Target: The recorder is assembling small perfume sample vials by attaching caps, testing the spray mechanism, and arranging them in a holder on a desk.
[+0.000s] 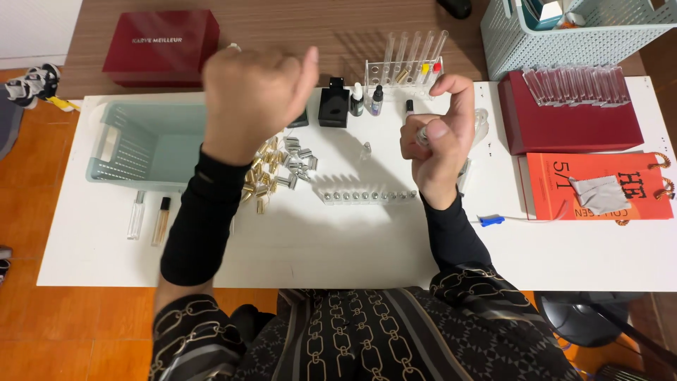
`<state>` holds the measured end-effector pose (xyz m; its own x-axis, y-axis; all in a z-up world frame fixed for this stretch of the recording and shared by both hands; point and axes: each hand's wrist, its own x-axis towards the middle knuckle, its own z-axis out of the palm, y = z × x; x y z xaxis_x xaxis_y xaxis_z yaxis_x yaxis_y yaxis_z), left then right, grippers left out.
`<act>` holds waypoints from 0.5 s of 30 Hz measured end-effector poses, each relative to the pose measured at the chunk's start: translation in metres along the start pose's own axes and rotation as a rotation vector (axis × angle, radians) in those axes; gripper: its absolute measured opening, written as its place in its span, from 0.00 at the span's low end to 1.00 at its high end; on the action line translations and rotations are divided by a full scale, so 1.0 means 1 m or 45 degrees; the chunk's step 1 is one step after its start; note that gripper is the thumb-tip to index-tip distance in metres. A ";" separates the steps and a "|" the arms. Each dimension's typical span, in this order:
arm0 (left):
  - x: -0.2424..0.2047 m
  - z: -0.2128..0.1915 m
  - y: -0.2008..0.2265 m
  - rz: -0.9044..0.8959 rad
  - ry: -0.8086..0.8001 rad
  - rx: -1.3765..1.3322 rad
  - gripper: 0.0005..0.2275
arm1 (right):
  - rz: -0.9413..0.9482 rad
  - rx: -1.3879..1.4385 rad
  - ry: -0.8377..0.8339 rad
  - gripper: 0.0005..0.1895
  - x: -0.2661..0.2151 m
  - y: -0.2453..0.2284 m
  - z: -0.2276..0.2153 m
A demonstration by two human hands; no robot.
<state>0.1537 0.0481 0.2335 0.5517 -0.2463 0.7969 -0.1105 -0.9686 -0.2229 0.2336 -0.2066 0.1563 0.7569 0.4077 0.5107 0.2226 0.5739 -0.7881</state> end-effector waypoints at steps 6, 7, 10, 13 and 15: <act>0.003 0.034 0.018 0.190 -0.016 0.189 0.24 | -0.075 -0.039 0.121 0.22 -0.007 0.024 -0.008; 0.004 0.036 0.018 0.191 -0.015 0.189 0.24 | -0.077 -0.039 0.122 0.22 -0.005 0.018 -0.005; 0.008 0.040 0.017 0.195 0.009 0.136 0.24 | -0.016 -0.030 0.027 0.20 -0.003 0.007 -0.001; 0.011 0.041 0.016 0.124 0.063 -0.057 0.24 | -0.063 -0.043 0.026 0.19 -0.008 0.014 -0.006; 0.014 0.040 0.016 -0.028 0.147 -0.226 0.26 | -0.075 -0.003 0.077 0.19 -0.009 0.015 -0.007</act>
<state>0.1927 0.0304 0.2193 0.4585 -0.2173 0.8617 -0.2489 -0.9622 -0.1102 0.2343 -0.2063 0.1374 0.7779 0.3296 0.5350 0.2696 0.5939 -0.7580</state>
